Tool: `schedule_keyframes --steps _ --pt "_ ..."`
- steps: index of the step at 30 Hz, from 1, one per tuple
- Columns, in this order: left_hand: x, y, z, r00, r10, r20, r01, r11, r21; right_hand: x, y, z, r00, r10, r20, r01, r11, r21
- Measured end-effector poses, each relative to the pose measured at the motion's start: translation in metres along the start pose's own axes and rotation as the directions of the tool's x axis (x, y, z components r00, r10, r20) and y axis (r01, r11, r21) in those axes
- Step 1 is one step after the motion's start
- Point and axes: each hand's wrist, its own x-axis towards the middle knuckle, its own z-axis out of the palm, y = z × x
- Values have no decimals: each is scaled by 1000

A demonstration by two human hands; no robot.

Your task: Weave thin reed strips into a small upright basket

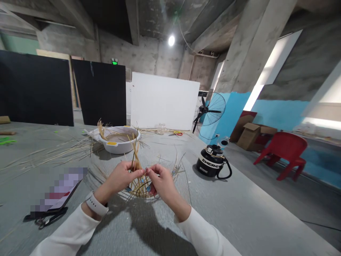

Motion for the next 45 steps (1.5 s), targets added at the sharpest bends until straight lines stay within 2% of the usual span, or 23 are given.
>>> schedule_keyframes --steps 5,13,19,24,27,30,32,34,37,42,45 --pt "0 1 0 1000 14 1 -13 997 -70 4 5 -3 1000 10 -17 -10 1000 3" --pt "-1 2 -4 997 -60 39 68 961 -268 6 4 -6 998 -38 -52 36 999 -40" --pt "0 -1 -2 998 -50 30 57 962 -267 9 10 -6 996 -62 -70 54 993 -108" --pt "3 -8 3 997 -32 66 48 964 -263 9 5 -17 1000 -29 -8 27 966 -258" --pt "4 -11 5 994 -40 99 68 953 -295 0 -11 -28 983 -171 -65 132 910 -393" --pt "4 -10 4 994 -37 105 64 960 -273 -11 -23 -32 926 -352 -137 249 841 -481" --pt "3 -9 3 994 -23 106 50 965 -259 -16 -23 -27 936 -347 -66 282 846 -452" --pt "3 -9 2 994 -10 105 37 966 -257 -17 -18 -20 957 -287 50 283 874 -395" --pt "2 -9 2 995 6 97 16 973 -231 -14 -7 -12 953 -247 173 295 884 -363" --pt "2 -7 2 995 18 101 7 970 -243 -10 -2 -12 919 -293 265 381 836 -396" --pt "1 -5 2 996 9 87 12 970 -242 -11 -2 -11 918 -301 258 387 822 -417"
